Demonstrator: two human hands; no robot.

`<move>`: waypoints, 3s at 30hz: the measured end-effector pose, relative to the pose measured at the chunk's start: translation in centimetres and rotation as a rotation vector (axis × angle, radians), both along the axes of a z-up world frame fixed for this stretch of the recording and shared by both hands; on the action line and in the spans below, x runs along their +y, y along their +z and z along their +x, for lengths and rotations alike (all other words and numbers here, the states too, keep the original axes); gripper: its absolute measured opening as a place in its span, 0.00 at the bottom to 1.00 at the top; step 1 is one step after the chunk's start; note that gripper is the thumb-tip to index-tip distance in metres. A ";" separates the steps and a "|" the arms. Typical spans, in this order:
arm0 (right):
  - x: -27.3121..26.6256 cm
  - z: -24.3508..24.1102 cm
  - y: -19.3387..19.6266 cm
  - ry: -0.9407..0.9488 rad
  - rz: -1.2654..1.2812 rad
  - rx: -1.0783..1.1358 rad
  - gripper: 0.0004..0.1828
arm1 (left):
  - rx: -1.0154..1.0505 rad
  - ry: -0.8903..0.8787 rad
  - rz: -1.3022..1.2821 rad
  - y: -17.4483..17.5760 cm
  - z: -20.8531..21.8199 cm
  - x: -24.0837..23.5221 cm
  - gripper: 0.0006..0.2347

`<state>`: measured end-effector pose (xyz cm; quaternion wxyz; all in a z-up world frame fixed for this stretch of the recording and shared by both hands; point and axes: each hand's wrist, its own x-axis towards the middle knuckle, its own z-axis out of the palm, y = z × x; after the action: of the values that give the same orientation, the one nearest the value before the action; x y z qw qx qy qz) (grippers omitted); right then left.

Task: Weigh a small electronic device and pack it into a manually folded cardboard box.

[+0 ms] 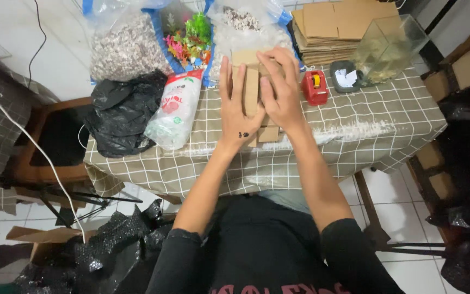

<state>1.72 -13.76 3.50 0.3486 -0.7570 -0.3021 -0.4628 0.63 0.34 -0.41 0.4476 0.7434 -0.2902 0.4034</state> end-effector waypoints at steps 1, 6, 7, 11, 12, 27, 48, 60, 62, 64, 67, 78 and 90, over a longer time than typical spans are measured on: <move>0.0 0.2 0.1 0.000 -0.001 0.001 0.19 | 0.001 0.000 -0.001 0.1 0.0 0.0 0.31; -0.4 2.1 -0.7 -0.035 -0.005 -0.001 0.27 | -0.084 -0.037 0.010 2.4 -0.4 -0.3 0.24; -0.4 2.0 -0.5 -0.039 -0.004 -0.004 0.27 | -0.086 -0.041 0.011 2.6 -0.3 -0.4 0.24; -0.2 2.4 0.1 -0.165 -0.044 0.207 0.41 | 0.104 -0.041 0.047 3.5 0.4 -1.4 0.28; 0.0 2.6 0.1 -0.231 -0.043 0.247 0.41 | 0.123 -0.014 0.052 3.6 0.6 -1.6 0.26; -0.5 3.6 -1.4 -0.294 0.101 0.026 0.17 | 0.099 -0.042 -0.037 2.4 0.7 -1.7 0.22; -0.8 2.7 -2.0 -0.125 0.297 -0.022 0.19 | -0.077 0.030 -0.015 2.1 0.3 -2.5 0.17; -0.1 3.4 -2.4 -0.053 0.201 -0.020 0.17 | 0.349 -0.172 -0.427 1.0 2.7 -1.6 0.23; 0.1 4.1 -3.2 -0.041 0.189 -0.019 0.16 | 0.551 -0.298 -0.485 1.1 4.0 -0.9 0.26; 0.3 4.1 -3.3 -0.028 0.173 -0.021 0.16 | 0.752 -0.422 -0.541 -0.3 6.1 0.0 0.29; 0.4 2.5 -2.4 0.073 0.148 -0.010 0.17 | 0.570 -0.574 -0.568 -3.0 8.2 1.1 0.29; -0.6 -2.4 -1.7 0.161 0.182 0.295 0.39 | 0.475 -0.422 -0.344 -0.6 5.1 2.7 0.32; 0.5 -2.7 -2.0 0.489 0.582 0.289 0.46 | 0.215 -0.219 -0.826 2.8 3.2 2.9 0.30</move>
<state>-0.97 -13.27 1.48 0.6871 -0.5896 -0.2775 -0.3213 3.85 3.27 2.36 0.7751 0.5045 -0.1337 0.3562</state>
